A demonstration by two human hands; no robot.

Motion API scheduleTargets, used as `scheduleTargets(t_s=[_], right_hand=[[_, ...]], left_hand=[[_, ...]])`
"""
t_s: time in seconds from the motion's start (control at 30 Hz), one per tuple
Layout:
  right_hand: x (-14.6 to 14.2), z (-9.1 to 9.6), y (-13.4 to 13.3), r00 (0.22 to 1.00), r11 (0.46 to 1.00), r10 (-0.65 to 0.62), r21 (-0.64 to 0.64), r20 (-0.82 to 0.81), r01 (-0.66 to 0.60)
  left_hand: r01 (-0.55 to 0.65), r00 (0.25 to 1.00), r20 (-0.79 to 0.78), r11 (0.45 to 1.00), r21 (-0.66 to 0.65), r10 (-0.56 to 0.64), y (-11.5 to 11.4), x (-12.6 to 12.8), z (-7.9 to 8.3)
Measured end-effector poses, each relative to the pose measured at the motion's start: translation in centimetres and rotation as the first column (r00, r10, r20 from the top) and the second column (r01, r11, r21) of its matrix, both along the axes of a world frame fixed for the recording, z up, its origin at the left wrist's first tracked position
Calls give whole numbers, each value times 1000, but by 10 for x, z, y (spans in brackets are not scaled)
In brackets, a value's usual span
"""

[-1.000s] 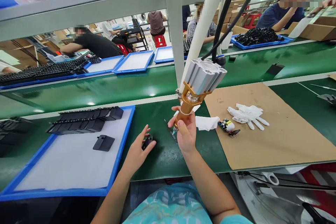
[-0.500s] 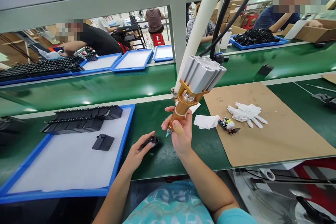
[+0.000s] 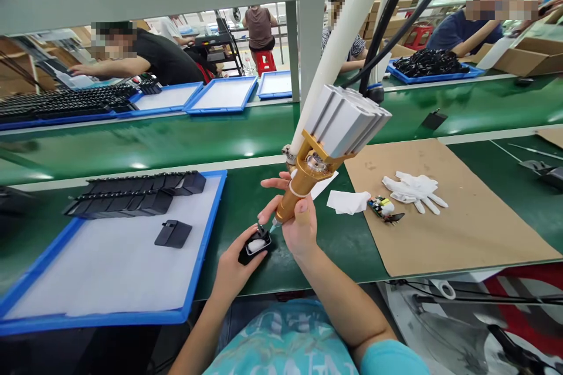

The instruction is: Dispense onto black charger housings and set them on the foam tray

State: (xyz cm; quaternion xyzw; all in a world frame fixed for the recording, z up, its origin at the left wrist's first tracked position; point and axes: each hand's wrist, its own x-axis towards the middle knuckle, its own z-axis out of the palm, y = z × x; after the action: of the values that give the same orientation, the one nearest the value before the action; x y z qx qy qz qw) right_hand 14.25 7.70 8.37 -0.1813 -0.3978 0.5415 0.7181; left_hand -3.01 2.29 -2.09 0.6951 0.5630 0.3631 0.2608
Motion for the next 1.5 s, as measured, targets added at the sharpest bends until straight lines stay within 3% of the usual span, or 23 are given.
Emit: scheduleTargets(t_s=[0.17, 0.63, 1.3, 1.5], right_hand=[[-5, 1, -2, 998, 1000, 25, 15, -51, -25], [-6, 4, -4, 998, 1000, -16, 23, -56, 17], [-15, 6, -8, 998, 999, 34, 23, -59, -33], [-19, 10, -12, 998, 999, 47, 14, -44, -46]], left_hand=[[-50, 993, -111, 999, 4, 50, 2, 5, 1], [-49, 998, -29, 993, 112, 53, 2, 21, 40], [-61, 995, 82, 997, -49, 64, 5, 34, 33], [-46, 989, 139, 999, 0, 45, 4, 43, 37]])
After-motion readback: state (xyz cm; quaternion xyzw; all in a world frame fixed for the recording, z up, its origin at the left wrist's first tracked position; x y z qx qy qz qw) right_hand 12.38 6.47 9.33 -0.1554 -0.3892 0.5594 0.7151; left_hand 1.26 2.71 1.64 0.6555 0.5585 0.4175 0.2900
